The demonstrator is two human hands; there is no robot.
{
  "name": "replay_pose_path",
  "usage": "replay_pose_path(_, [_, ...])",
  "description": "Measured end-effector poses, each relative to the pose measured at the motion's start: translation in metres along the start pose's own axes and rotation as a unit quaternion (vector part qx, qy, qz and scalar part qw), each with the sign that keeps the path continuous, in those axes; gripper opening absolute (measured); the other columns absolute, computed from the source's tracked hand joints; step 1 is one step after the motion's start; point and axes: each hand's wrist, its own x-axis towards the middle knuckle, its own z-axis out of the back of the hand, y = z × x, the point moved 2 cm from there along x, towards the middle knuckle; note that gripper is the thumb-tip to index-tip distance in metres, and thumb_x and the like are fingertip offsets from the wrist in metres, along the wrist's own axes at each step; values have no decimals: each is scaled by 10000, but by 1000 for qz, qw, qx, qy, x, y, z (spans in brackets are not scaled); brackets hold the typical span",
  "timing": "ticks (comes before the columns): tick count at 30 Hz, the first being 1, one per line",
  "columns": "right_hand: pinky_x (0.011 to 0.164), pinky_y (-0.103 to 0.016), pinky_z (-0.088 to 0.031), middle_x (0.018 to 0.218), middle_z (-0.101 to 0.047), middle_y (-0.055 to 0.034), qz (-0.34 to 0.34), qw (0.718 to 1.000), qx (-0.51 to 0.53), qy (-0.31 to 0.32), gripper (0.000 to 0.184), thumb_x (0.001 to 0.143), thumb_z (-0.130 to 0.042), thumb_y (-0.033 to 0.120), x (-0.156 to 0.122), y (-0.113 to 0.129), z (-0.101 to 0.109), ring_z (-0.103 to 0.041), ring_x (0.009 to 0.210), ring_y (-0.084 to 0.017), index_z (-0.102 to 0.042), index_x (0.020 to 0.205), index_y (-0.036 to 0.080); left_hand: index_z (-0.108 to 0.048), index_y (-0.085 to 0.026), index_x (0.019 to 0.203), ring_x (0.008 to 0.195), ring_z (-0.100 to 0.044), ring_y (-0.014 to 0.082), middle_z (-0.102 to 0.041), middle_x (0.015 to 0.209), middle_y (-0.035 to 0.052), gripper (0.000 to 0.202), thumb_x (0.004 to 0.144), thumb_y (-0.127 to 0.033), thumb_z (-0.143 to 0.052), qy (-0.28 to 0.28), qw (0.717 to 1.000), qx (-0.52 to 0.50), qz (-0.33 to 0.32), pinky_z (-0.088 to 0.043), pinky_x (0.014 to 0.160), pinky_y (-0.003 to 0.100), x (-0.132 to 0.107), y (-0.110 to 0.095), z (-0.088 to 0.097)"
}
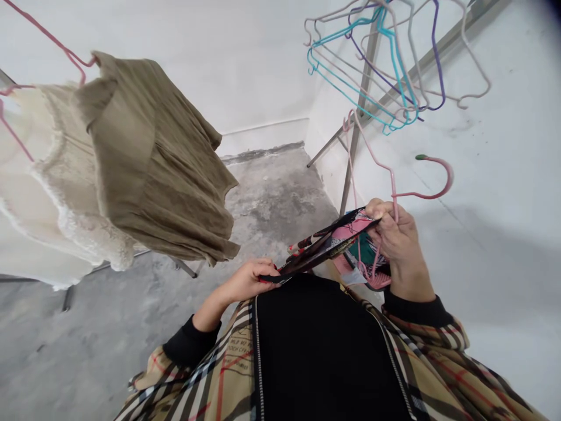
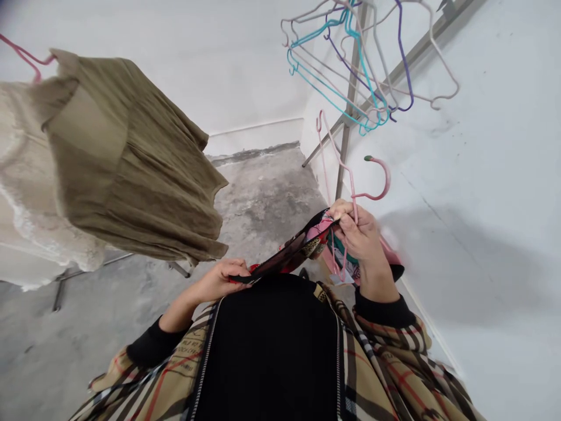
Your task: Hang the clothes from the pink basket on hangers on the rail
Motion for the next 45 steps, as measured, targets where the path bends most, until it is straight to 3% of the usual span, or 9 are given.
replay_pose_path(9, [393,-225,-274,842,-571,-25,-39,995,-84,37,386,833,-629,598,25,-28,-17,-339,468,-59,-618,868,213,-699,-165,654,886,-600,208,-650,874,88,305,783,-439,-730,-15,995,-79,-66,-477,866,358,9,-19,26])
replay_pose_path(14, [412,-223,-279,773,-524,6,-37,994,-92,36,400,851,-599,603,41,-38,-22,-308,482,-61,-586,873,204,-711,-142,704,584,-578,144,-646,632,35,353,726,-490,-766,-143,972,-187,1,-483,579,264,8,-2,46])
replay_pose_path(18, [485,-234,-335,649,-424,39,-10,988,-149,33,387,877,-569,591,46,-43,-10,-360,528,-93,-562,858,205,-740,-149,753,577,-609,127,-702,667,27,344,644,-461,-834,-260,948,-181,35,-508,575,231,-6,13,78])
replay_pose_path(23, [608,-255,-367,657,-448,33,44,966,-246,69,357,920,-520,544,44,-42,-1,-412,602,-120,-579,835,202,-746,-140,745,545,-634,143,-709,627,33,327,641,-436,-839,-240,954,-155,89,-525,533,232,-20,9,110])
replay_pose_path(27, [673,-256,-395,722,-528,16,44,963,-255,75,345,914,-530,532,45,-44,-2,-477,667,-134,-613,847,203,-713,-141,703,412,-590,136,-673,531,18,351,648,-469,-823,-246,942,-200,112,-472,397,213,-20,2,116])
replay_pose_path(33, [728,-287,-444,796,-596,-6,45,967,-243,63,382,939,-464,559,54,-54,-13,-562,686,-144,-619,920,209,-666,-135,711,392,-581,129,-652,524,7,386,648,-487,-812,-268,913,-291,96,-457,377,207,0,-10,92])
replay_pose_path(38, [685,-295,-452,767,-597,-4,18,965,-262,30,413,950,-413,576,39,-48,-45,-564,585,-125,-594,914,206,-689,-139,880,566,-631,108,-700,692,3,316,702,-378,-792,-307,875,-363,90,-521,569,209,38,-16,53])
replay_pose_path(42, [586,-257,-424,714,-601,15,-78,974,-173,128,370,914,-508,557,10,-50,-87,-529,551,-110,-594,928,197,-606,-194,1225,988,-658,194,-690,1142,68,517,729,-264,-736,-284,908,-305,32,-526,884,320,67,-12,8])
replay_pose_path(45, [560,-238,-407,820,-636,-6,-93,975,-138,144,408,800,-675,536,-2,-54,-103,-507,593,-103,-608,983,177,-464,-229,1394,1335,-442,277,-499,1421,106,727,702,-134,-663,-261,948,-181,-5,-376,1112,450,76,-5,-21])
